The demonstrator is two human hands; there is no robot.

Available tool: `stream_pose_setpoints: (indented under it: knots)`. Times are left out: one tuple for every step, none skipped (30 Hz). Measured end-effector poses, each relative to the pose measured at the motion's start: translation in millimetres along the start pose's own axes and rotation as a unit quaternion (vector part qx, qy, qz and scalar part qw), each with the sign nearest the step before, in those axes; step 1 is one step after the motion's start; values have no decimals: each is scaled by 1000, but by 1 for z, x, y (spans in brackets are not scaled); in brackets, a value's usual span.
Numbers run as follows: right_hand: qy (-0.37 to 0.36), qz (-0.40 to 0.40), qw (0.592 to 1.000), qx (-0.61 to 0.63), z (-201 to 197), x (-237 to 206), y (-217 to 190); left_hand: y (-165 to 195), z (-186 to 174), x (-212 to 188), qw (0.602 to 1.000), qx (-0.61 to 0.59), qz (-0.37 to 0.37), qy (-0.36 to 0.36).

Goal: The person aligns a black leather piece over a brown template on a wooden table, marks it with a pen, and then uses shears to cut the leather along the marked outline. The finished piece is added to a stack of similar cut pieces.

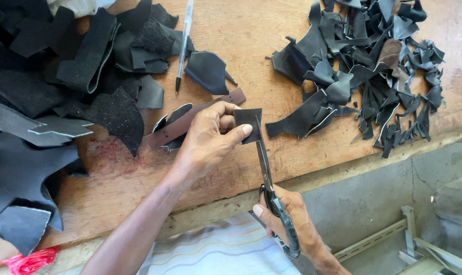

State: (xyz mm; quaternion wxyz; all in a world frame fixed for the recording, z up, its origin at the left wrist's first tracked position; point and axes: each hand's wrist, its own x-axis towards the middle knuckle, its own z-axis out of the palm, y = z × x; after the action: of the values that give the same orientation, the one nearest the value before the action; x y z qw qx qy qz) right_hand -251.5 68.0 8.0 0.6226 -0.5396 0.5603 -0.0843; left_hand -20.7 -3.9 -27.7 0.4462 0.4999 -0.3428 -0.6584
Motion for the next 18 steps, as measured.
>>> stream_pose_setpoints:
  knots:
    - [-2,-2,1000,4,1,0,1,-1,-1,0,1000,0,-2,1]
    - [-2,-4,1000,8,1,0,1,-2,0,0,1000,-5,1,-2]
    - [-1,0,1000,9,1,0,2,-3,-1,1,1000,-11,4,-5]
    - [0,5,1000,10,1,0,3,-3,-1,1,1000,-16,6,-8]
    - [2,9,1000,11,1,0,3,-3,-1,1,1000,-16,5,-8]
    - [2,4,1000,11,2,0,4,-4,-1,1,1000,-16,4,-7]
    - [3,0,1000,11,2,1,5,-4,-1,1,1000,-16,3,-7]
    - [3,-5,1000,11,2,1,6,-4,-1,1,1000,-14,0,-7]
    - [6,-5,1000,4,3,1,6,-3,-1,1,1000,-12,-3,-6]
    - [9,-6,1000,-4,3,1,7,-3,-1,1,1000,-9,-6,-6]
    - [11,-6,1000,-11,4,1,8,-3,-1,1,1000,-11,-3,-8]
    - [12,-12,1000,-13,4,2,9,-2,-1,1,1000,-11,0,-11]
    - [12,-18,1000,-16,4,2,10,-2,-1,0,1000,-12,3,-13]
    - [11,-23,999,-18,4,1,11,-1,-1,0,1000,-5,-3,-9]
    - [9,-20,1000,-14,3,1,11,0,-1,0,1000,3,-8,-5]
    - [7,-17,1000,-9,3,0,12,1,0,0,1000,11,-12,-1]
    - [5,-14,1000,-4,2,0,12,2,0,1,1000,9,-13,1]
    - [-2,-9,1000,6,2,-1,13,3,1,0,1000,7,-14,3]
